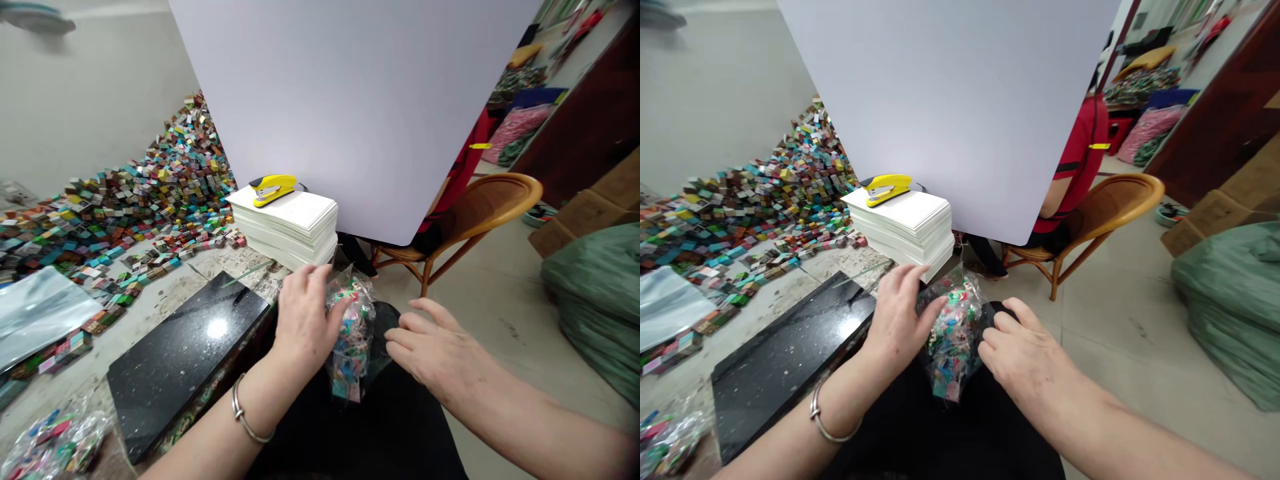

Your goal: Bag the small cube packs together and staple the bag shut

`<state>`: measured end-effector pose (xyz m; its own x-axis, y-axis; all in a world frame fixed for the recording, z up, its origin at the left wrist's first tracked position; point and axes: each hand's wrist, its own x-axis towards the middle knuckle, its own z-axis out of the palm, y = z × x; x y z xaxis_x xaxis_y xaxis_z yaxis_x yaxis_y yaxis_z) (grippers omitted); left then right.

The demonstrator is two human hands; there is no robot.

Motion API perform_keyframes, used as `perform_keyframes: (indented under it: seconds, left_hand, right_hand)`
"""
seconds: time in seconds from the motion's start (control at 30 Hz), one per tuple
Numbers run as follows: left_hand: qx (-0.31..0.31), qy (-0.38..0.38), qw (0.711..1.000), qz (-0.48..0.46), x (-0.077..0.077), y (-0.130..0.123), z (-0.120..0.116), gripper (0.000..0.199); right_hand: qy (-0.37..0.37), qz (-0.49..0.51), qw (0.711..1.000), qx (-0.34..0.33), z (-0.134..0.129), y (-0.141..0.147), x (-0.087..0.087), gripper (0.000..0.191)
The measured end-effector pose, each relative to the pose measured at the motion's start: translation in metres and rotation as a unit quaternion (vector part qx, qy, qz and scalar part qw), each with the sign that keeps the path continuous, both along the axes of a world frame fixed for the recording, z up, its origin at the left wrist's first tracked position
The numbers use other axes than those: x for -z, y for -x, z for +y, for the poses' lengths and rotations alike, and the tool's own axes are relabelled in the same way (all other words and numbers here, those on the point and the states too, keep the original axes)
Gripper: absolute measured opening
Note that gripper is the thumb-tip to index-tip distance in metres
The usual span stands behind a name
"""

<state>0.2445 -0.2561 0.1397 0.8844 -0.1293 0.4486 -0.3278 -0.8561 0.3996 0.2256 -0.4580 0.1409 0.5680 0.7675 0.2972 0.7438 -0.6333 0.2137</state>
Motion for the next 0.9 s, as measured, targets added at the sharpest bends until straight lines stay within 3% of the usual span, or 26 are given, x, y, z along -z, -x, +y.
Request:
perform_keyframes:
  seconds: [0.07,0.13,0.2,0.27,0.4,0.5,0.6,0.7,0.77,0.83,0.9]
  left_hand:
    - [-0.057,0.077,0.994,0.058,0.014,0.004,0.013,0.056]
    - [-0.042,0.150,0.971,0.184,0.027,0.005,0.022,0.054]
    - [-0.006,0.194,0.941,0.277,0.036,0.004,0.025,0.036]
    - [0.015,0.203,0.935,0.290,0.038,0.003,0.024,0.023]
    - [0.014,0.217,0.949,0.229,0.035,0.002,0.018,0.023]
    - [0.033,0.223,0.952,0.208,0.033,0.003,0.014,0.024]
    - [0.042,0.239,0.945,0.217,0.034,0.005,0.009,0.023]
    - [0.037,0.265,0.933,0.241,0.033,0.007,0.006,0.023]
    - [0.034,0.282,0.924,0.256,0.030,0.009,0.005,0.022]
    - [0.033,0.303,0.914,0.267,0.025,0.010,0.005,0.021]
    - [0.036,0.315,0.910,0.268,0.019,0.013,0.005,0.021]
  right_hand:
    - [-0.006,0.002,1.000,0.005,0.000,-0.001,0.001,0.024]
    - [-0.016,0.000,1.000,0.001,0.000,-0.002,0.001,0.024]
    - [-0.029,0.002,1.000,0.003,0.001,-0.004,0.001,0.025]
    - [-0.049,0.012,0.999,0.016,0.001,-0.003,0.003,0.028]
    - [-0.140,0.061,0.986,0.070,-0.004,0.003,0.009,0.029]
    - [-0.260,0.160,0.934,0.186,-0.007,0.007,0.012,0.026]
    - [-0.348,0.311,0.827,0.313,-0.003,0.004,0.014,0.038]
    - [-0.401,0.423,0.733,0.351,0.010,-0.004,0.021,0.036]
    - [-0.433,0.467,0.692,0.341,0.019,-0.008,0.025,0.027]
    - [-0.447,0.471,0.690,0.318,0.028,-0.008,0.027,0.020]
    - [-0.431,0.443,0.728,0.295,0.035,-0.004,0.026,0.018]
